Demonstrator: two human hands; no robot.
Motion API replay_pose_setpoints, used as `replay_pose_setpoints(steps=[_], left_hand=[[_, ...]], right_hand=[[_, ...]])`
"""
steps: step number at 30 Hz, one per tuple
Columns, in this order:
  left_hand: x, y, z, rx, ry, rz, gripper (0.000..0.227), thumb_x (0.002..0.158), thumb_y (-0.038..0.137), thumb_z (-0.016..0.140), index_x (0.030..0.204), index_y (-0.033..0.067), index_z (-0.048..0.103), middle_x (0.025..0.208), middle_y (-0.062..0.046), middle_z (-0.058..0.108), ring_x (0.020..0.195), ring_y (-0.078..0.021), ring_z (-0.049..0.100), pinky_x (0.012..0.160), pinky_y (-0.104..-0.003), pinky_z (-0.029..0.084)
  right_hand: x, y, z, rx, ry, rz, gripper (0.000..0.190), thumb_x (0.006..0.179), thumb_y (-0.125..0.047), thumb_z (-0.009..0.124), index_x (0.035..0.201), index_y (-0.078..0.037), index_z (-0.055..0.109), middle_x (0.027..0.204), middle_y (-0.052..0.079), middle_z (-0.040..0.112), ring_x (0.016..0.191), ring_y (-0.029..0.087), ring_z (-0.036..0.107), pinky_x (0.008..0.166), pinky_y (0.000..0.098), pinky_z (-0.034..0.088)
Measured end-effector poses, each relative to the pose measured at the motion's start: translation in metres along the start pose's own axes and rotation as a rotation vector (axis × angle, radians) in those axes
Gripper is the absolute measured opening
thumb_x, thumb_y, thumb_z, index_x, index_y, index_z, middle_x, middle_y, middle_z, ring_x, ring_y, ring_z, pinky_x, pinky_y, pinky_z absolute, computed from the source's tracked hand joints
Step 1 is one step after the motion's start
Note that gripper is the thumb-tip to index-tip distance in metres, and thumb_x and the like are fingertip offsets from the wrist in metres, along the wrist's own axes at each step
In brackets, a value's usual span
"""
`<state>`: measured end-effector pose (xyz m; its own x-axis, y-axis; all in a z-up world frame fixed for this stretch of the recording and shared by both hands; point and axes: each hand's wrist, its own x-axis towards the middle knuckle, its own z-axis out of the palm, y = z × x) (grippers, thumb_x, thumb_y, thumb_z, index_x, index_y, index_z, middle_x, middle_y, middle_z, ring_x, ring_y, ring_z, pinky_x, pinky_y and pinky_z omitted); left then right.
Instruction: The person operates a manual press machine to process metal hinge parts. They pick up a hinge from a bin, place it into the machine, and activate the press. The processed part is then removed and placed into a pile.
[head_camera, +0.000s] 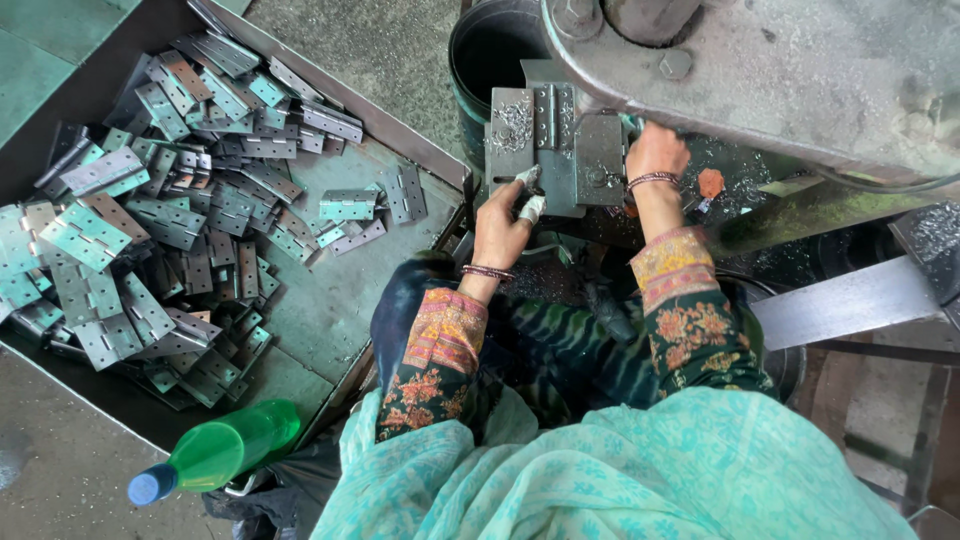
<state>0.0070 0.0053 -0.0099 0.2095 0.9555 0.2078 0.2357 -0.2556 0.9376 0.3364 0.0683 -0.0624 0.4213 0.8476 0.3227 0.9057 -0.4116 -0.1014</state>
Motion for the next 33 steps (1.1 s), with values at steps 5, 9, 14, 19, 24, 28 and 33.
replay_pose_setpoints(steps=[5,9,14,19,24,28,33], left_hand=[[0.000,0.000,-0.001,0.018,0.060,0.132,0.043,0.087,0.014,0.078,0.124,-0.0027,0.066,0.112,-0.018,0.071,0.100,-0.0348,0.071,0.083,-0.036,0.056],[0.000,0.002,-0.005,0.040,0.045,0.013,0.044,0.087,0.016,0.076,0.125,-0.0015,0.065,0.110,-0.017,0.070,0.087,-0.0340,0.071,0.076,-0.038,0.056],[-0.004,0.006,-0.004,0.160,0.086,0.086,0.040,0.090,0.018,0.075,0.124,-0.0003,0.066,0.113,-0.016,0.067,0.099,-0.0367,0.067,0.083,-0.042,0.055],[-0.007,-0.002,0.005,0.361,0.068,0.186,0.040,0.089,0.018,0.075,0.125,0.0025,0.066,0.117,-0.017,0.065,0.108,-0.0397,0.061,0.091,-0.046,0.052],[-0.010,-0.005,0.023,0.599,-0.100,0.190,0.047,0.083,0.021,0.074,0.127,0.0056,0.066,0.137,-0.020,0.055,0.122,-0.0406,0.051,0.095,-0.054,0.047],[-0.013,-0.007,0.037,0.849,-0.233,0.218,0.052,0.078,0.025,0.072,0.128,0.0109,0.067,0.149,-0.016,0.047,0.142,-0.0379,0.034,0.108,-0.065,0.032],[-0.013,-0.006,0.045,0.946,-0.326,0.231,0.048,0.087,0.035,0.068,0.129,0.0103,0.067,0.149,-0.008,0.049,0.150,-0.0373,0.026,0.113,-0.074,0.021]], right_hand=[[-0.065,0.018,-0.056,0.131,-0.022,0.096,0.037,0.083,-0.025,0.083,0.105,0.001,0.068,0.095,0.026,0.073,0.089,0.046,0.071,0.076,0.0543,0.056],[-0.115,0.019,-0.092,0.654,-0.044,0.053,0.034,0.087,-0.018,0.083,0.116,-0.003,0.071,0.097,0.016,0.076,0.080,0.028,0.072,0.067,0.0396,0.056],[-0.146,-0.021,-0.089,1.224,-0.542,0.234,0.024,0.095,-0.008,0.070,0.118,0.001,0.068,0.086,0.004,0.072,0.056,0.009,0.059,0.040,0.0241,0.043],[-0.144,-0.048,-0.076,1.475,-0.810,0.346,0.049,0.095,-0.005,0.067,0.141,0.001,0.051,0.110,0.008,0.071,0.084,0.017,0.071,0.064,0.0328,0.062],[-0.144,-0.060,-0.066,1.608,-0.814,0.300,0.095,0.091,-0.002,0.066,0.164,-0.025,0.010,0.125,0.012,0.065,0.106,0.020,0.070,0.082,0.0414,0.065],[-0.151,-0.062,-0.063,1.433,-0.874,0.271,0.103,0.091,-0.004,0.068,0.165,-0.032,0.001,0.124,0.009,0.065,0.103,0.019,0.068,0.075,0.0401,0.061],[-0.154,-0.049,-0.077,1.434,-0.914,0.304,0.100,0.092,-0.009,0.070,0.166,-0.032,0.006,0.122,0.016,0.065,0.104,0.020,0.068,0.079,0.0372,0.060]])
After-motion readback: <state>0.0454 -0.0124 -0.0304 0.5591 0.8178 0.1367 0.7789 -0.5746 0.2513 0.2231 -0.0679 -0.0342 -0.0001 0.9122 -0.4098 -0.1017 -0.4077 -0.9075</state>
